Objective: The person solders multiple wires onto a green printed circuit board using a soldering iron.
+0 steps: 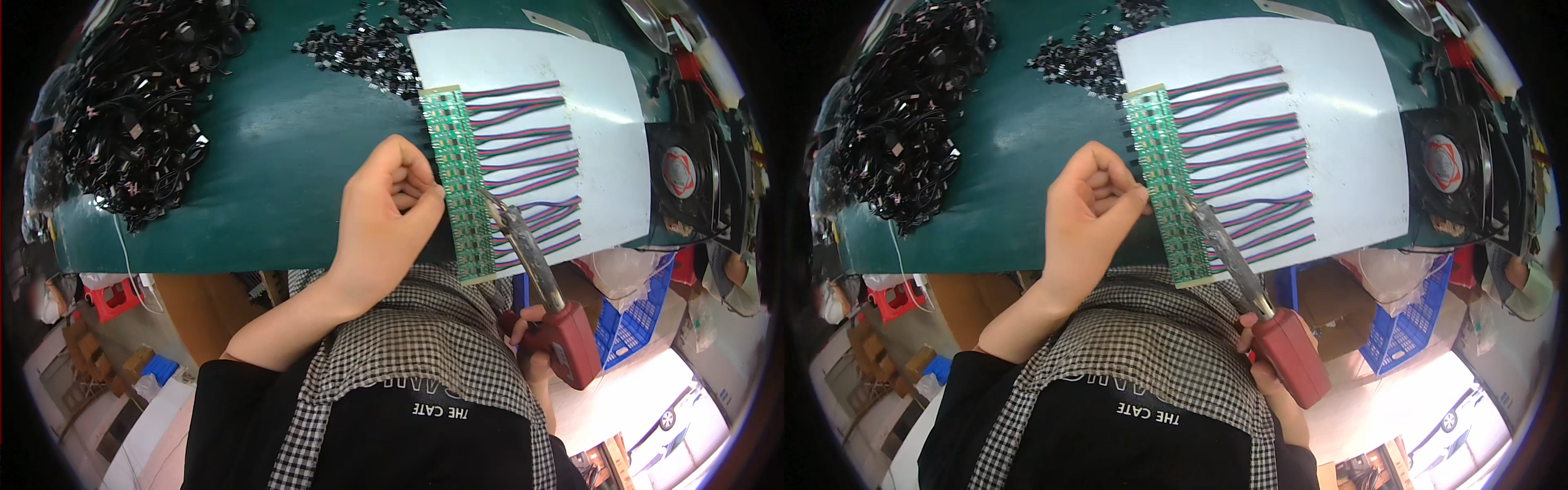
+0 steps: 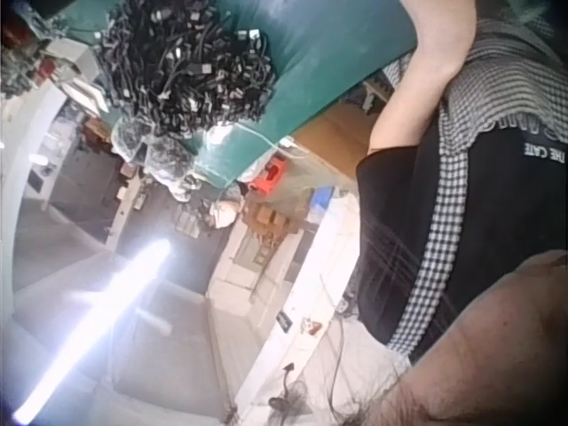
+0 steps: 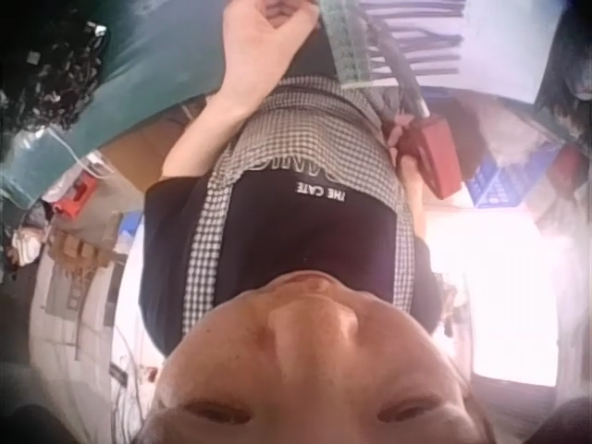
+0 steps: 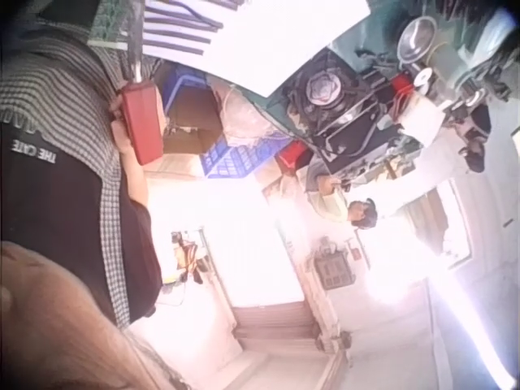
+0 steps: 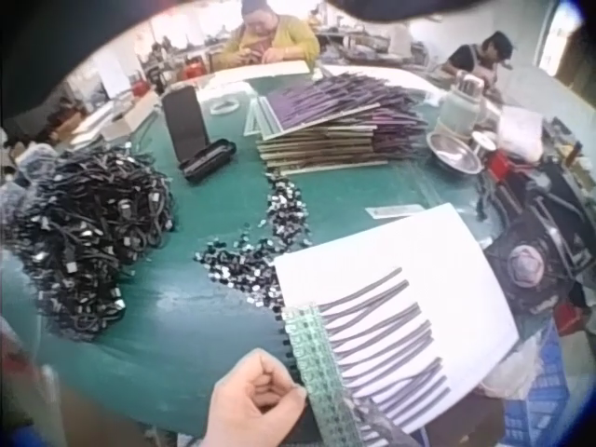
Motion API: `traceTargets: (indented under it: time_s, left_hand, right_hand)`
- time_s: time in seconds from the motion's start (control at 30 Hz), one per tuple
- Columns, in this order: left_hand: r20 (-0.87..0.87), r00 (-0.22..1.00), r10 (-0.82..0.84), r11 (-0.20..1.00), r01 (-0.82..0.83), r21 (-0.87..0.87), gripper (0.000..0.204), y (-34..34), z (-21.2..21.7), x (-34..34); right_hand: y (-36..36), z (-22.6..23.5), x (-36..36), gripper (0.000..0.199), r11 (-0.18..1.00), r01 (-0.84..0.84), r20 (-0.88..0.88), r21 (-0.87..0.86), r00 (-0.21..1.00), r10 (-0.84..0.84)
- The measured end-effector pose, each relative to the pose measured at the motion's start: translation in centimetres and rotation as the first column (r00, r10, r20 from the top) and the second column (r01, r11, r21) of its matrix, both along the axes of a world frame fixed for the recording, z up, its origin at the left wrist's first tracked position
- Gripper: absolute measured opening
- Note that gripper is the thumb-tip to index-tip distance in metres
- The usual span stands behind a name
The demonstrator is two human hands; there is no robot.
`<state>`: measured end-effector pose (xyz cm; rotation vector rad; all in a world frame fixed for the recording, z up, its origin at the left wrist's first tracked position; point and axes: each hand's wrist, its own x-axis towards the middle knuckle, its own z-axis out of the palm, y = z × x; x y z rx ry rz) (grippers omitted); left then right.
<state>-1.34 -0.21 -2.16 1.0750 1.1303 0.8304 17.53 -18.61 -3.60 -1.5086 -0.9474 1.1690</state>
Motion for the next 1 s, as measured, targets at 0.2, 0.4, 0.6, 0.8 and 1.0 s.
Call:
traceTargets:
  time_s: [0.2, 0.4, 0.6, 0.8, 1.0]
  left_hand:
    - [-0.214, 0.976, -0.046, 0.985, 0.079, 0.152, 0.017, 0.0, 1.0, -0.5]
    - [-0.659, 0.717, 0.226, 0.794, 0.257, 0.551, 0.018, 7.7, -0.7, -4.8]
    - [-0.729, 0.666, 0.155, 0.654, 0.485, 0.581, 0.009, 11.2, -1.1, -5.6]
    - [-0.946, 0.303, 0.112, 0.437, 0.840, 0.321, 0.009, 12.7, -0.1, -5.3]
    - [-0.410, 0.847, -0.339, 0.861, 0.455, 0.229, 0.008, 8.2, 1.3, -4.5]
  right_hand:
    - [-0.6, 0.3, -0.6, 0.079, 0.993, 0.112, -0.099, -0.046, 0.988, -0.116]
    - [-0.5, -0.6, -0.4, 0.082, 0.999, 0.022, -0.126, 0.039, 0.992, -0.017]
    - [-1.1, -1.1, -0.8, 0.077, 0.990, 0.107, -0.120, 0.094, 0.988, -0.096]
    - [-0.7, -0.6, -0.9, 0.077, 0.989, 0.131, -0.089, 0.066, 0.988, -0.125]
    - [-1.0, -0.7, -0.5, 0.074, 0.986, 0.159, -0.113, 0.042, 0.982, -0.154]
